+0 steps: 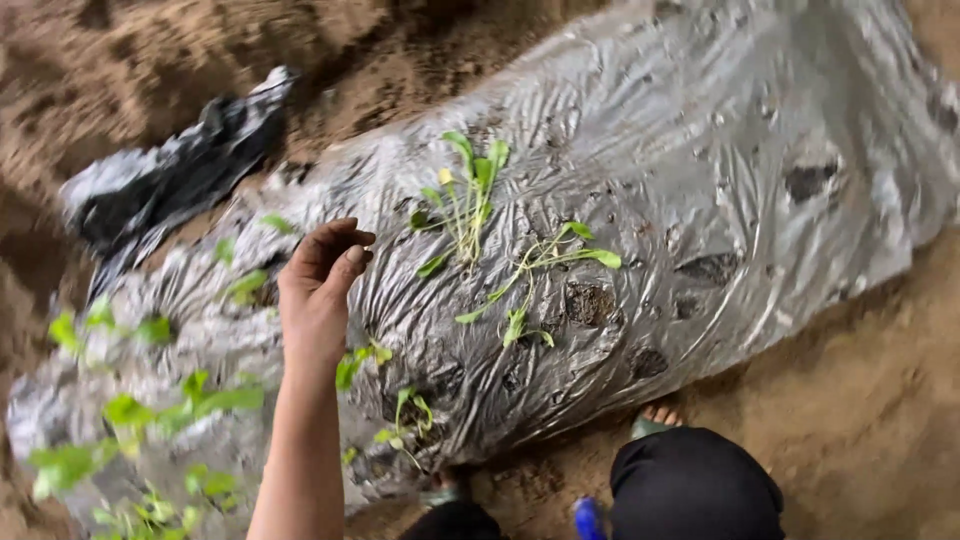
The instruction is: A person is transplanting small green seedlings into a soil bed covered with black plastic mulch, separating them from a bunch and placing them into pre-made holes.
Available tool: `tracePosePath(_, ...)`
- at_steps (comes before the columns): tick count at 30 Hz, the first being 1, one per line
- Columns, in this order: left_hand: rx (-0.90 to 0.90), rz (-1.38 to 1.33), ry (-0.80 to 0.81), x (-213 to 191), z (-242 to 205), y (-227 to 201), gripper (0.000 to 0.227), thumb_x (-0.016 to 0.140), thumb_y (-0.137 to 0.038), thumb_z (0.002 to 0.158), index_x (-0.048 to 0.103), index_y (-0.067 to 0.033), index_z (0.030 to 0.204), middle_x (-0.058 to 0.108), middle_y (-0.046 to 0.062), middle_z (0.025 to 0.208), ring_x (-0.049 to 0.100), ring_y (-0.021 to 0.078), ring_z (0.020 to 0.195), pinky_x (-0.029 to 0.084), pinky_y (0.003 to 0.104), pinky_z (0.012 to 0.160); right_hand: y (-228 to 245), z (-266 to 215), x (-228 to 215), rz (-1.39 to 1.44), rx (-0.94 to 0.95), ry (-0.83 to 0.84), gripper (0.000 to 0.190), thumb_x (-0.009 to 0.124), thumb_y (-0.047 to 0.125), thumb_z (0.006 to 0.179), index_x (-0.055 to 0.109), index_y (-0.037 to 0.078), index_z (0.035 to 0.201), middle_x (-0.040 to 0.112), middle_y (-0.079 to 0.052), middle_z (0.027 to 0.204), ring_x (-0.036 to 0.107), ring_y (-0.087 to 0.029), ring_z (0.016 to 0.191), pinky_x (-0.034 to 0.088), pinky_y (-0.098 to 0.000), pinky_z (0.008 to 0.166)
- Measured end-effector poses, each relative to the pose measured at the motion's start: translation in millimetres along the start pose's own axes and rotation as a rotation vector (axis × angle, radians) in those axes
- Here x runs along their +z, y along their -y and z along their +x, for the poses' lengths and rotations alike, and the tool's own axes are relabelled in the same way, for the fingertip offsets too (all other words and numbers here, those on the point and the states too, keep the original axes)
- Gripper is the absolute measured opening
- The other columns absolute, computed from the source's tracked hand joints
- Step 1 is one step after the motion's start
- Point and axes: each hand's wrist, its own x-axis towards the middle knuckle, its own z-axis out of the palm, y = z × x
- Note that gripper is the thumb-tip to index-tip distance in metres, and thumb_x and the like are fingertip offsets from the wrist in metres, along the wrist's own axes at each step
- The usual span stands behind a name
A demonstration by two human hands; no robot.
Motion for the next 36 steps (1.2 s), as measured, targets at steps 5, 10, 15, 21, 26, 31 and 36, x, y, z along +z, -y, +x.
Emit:
tracePosePath(5,-0.045,-0.076,-0.076,10,-61,-34,0.025,0.061,-0.005,0.098,0.063,-0.0031,0.123,0.071,0.013,0.111,0.068,0.0194,0.104,0.056,0.029,0.091,44,45,-97,-0.012,-0.039,-0.089,0.046,0.069,0.010,0.093,0.066,0.011,0.139,0.070,-0.003,0.144,0.068,-0.016,0.125,0.048,-0.0348,0.101)
tracePosePath(10,-0.091,0.116,-0.039,34,-116,-92,0.033,0.060,-0.010,0.096,0.061,-0.0027,0.128,0.071,0.013,0.121,0.068,0.0242,0.115,0.055,0.034,0.107,149,11,-163,-0.617,-0.315,-0.463,0.064,0.078,0.036,0.088,0.054,0.022,0.145,0.059,-0.001,0.149,0.062,-0.018,0.135,0.052,-0.0352,0.112)
tracePosePath(15,-0.072,0.115,-0.026,35,-159,-89,0.033,0.062,-0.009,0.095,0.063,-0.0037,0.127,0.072,0.013,0.117,0.069,0.0225,0.110,0.057,0.033,0.104,289,-125,-137,-0.722,-0.526,-0.687,0.058,0.074,0.027,0.088,0.058,0.015,0.142,0.064,-0.007,0.141,0.066,-0.023,0.128,0.053,-0.0391,0.108)
tracePosePath(21,0.106,0.020,-0.011,9,-196,-54,0.037,0.068,-0.006,0.096,0.064,0.0005,0.132,0.072,0.023,0.107,0.069,0.0288,0.099,0.056,0.040,0.090,415,-256,-65,-0.956,-0.537,-0.822,0.052,0.069,0.035,0.093,0.060,0.021,0.143,0.067,-0.003,0.140,0.065,-0.021,0.129,0.053,-0.0380,0.106)
tracePosePath(26,0.055,0.140,0.001,3,-200,8,0.039,0.071,-0.011,0.093,0.066,0.0001,0.129,0.073,0.026,0.112,0.071,0.0423,0.106,0.055,0.052,0.095,492,-271,-31,-1.103,-0.592,-0.912,0.049,0.066,0.041,0.094,0.061,0.027,0.141,0.070,0.003,0.133,0.068,-0.017,0.123,0.057,-0.0374,0.098)
tracePosePath(31,-0.074,0.555,0.081,27,-171,72,0.042,0.073,-0.031,0.088,0.069,-0.0212,0.128,0.077,0.003,0.113,0.073,0.0280,0.105,0.057,0.045,0.091,544,-252,-12,-1.190,-0.656,-0.770,0.045,0.066,0.026,0.096,0.061,0.014,0.140,0.070,-0.010,0.130,0.068,-0.028,0.121,0.059,-0.0415,0.097)
tracePosePath(36,-0.006,0.851,0.191,42,-147,137,0.039,0.073,-0.032,0.083,0.073,-0.0308,0.122,0.074,0.001,0.113,0.072,0.0304,0.103,0.058,0.045,0.092,614,-159,-21,-1.185,-0.721,-0.648,0.047,0.066,0.025,0.096,0.059,0.016,0.142,0.070,-0.010,0.125,0.068,-0.028,0.117,0.060,-0.0448,0.092)
